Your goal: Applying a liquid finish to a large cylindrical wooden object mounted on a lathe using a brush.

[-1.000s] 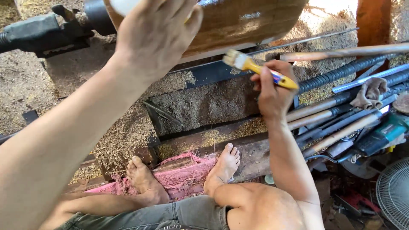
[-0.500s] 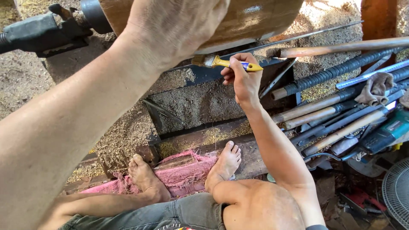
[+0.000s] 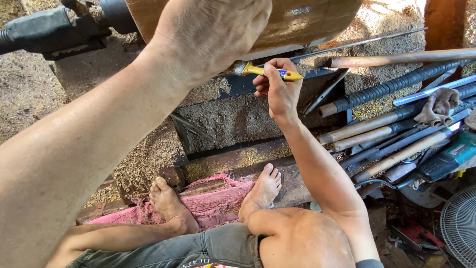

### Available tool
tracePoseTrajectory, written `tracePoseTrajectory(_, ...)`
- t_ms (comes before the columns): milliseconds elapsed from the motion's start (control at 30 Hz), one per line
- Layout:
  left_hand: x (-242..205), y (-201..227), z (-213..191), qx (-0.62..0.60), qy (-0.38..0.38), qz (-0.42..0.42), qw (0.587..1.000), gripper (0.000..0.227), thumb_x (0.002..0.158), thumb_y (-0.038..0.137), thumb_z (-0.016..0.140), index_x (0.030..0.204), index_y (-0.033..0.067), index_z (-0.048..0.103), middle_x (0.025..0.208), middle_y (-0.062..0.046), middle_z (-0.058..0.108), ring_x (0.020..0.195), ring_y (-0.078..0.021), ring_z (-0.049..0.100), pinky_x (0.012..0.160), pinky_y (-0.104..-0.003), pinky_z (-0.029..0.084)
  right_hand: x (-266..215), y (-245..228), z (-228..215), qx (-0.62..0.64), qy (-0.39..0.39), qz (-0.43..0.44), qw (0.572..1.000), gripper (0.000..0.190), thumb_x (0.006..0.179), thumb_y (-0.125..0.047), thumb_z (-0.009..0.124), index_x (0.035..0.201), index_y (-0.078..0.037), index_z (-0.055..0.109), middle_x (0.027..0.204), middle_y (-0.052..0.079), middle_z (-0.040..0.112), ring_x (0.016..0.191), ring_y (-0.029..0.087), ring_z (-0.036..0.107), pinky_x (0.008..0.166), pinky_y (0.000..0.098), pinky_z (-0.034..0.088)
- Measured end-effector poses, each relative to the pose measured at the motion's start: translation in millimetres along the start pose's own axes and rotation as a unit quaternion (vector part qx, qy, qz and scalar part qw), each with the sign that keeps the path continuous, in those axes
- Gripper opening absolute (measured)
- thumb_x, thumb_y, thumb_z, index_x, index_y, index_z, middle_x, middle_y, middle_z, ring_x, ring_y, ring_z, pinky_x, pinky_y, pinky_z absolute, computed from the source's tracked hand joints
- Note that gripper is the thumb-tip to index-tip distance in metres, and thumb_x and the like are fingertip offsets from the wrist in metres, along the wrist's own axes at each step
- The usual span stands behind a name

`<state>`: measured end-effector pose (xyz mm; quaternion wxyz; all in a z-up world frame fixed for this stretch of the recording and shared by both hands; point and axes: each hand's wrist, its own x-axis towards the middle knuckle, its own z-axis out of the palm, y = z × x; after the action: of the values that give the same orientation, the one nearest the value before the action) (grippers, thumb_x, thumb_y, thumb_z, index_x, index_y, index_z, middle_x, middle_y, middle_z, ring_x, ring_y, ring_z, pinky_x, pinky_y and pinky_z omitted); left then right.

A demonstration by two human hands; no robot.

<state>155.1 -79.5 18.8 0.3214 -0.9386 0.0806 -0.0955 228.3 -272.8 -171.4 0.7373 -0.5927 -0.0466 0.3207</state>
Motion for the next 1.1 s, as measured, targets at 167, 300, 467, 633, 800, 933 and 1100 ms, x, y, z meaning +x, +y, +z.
tracePoseTrajectory(167, -9.6, 3.0, 9.6, -0.005, 0.009, 0.003, 1.0, 0.051, 0.094, 0.028, 0.071, 0.141, 0.0136, 0.059, 0.135, 0.008, 0.061, 0.134, -0.0116, 0.051, 0.107, -0.03, 0.044, -3.2, 1.7, -4.0, -0.008, 0.003, -0.001, 1.0, 0.009, 0.103, -0.012, 0.063, 0.102, -0.003, 0.06, 0.075, 0.012, 0.07, 0.058, 0.015, 0.067, 0.05, 0.0284, 0.057)
tracePoseTrajectory(300, -10.8, 0.5, 9.5, 0.008, -0.016, 0.004, 1.0, 0.058, 0.091, 0.029, 0.071, 0.147, 0.0187, 0.056, 0.141, 0.009, 0.058, 0.134, -0.0116, 0.049, 0.109, -0.032, 0.042, -1.9, 3.2, -5.3, -0.005, 0.01, -0.009, 1.0, 0.01, 0.103, -0.012, 0.063, 0.102, -0.003, 0.06, 0.075, 0.011, 0.07, 0.058, 0.015, 0.067, 0.051, 0.0284, 0.057)
tracePoseTrajectory(467, -29.6, 3.2, 23.7, 0.084, -0.046, 0.015, 0.995, 0.063, 0.09, 0.033, 0.069, 0.15, 0.0277, 0.053, 0.144, 0.012, 0.055, 0.134, -0.0107, 0.046, 0.113, -0.034, 0.036, -1.2, 6.5, -2.9, 0.025, 0.024, 0.002, 0.999, 0.011, 0.101, -0.013, 0.063, 0.102, -0.003, 0.059, 0.075, 0.012, 0.07, 0.056, 0.016, 0.066, 0.05, 0.0302, 0.058)
tracePoseTrajectory(633, -54.3, 12.6, 52.7, 0.044, -0.07, -0.033, 0.996, 0.046, 0.101, 0.036, 0.069, 0.143, 0.0207, 0.057, 0.133, 0.003, 0.057, 0.132, -0.0175, 0.047, 0.112, -0.04, 0.035, 4.2, -10.5, 14.4, 0.039, 0.035, -0.012, 0.999, 0.011, 0.101, -0.014, 0.06, 0.102, -0.003, 0.058, 0.073, 0.013, 0.07, 0.054, 0.017, 0.066, 0.048, 0.0314, 0.059)
tracePoseTrajectory(800, -83.4, 8.7, 64.1, 0.018, -0.062, -0.109, 0.992, 0.047, 0.097, 0.031, 0.073, 0.14, 0.026, 0.057, 0.14, 0.001, 0.058, 0.135, -0.0195, 0.047, 0.113, -0.041, 0.033, 26.7, -54.8, 41.0, 0.005, -0.028, -0.115, 0.993, 0.01, 0.104, -0.012, 0.058, 0.103, -0.002, 0.059, 0.074, 0.015, 0.07, 0.059, 0.02, 0.072, 0.048, 0.0353, 0.061)
tracePoseTrajectory(933, -121.6, -9.3, 63.8, -0.092, -0.002, -0.216, 0.972, 0.068, 0.081, 0.021, 0.084, 0.141, 0.0162, 0.052, 0.136, -0.008, 0.06, 0.133, -0.0241, 0.051, 0.114, -0.042, 0.033, 33.3, -91.1, 44.9, -0.097, -0.098, -0.288, 0.948, 0.009, 0.11, -0.01, 0.057, 0.108, -0.003, 0.061, 0.087, 0.014, 0.07, 0.074, 0.021, 0.077, 0.058, 0.0354, 0.067)
tracePoseTrajectory(1100, -196.8, -26.5, 82.3, -0.25, 0.017, -0.274, 0.929, 0.084, 0.077, 0.025, 0.091, 0.146, 0.0059, 0.047, 0.132, -0.013, 0.062, 0.124, -0.026, 0.059, 0.118, -0.041, 0.037, 22.2, -105.6, 48.0, -0.354, -0.2, -0.516, 0.754, 0.006, 0.107, -0.008, 0.057, 0.111, -0.006, 0.06, 0.099, 0.012, 0.07, 0.086, 0.022, 0.073, 0.074, 0.0372, 0.061)
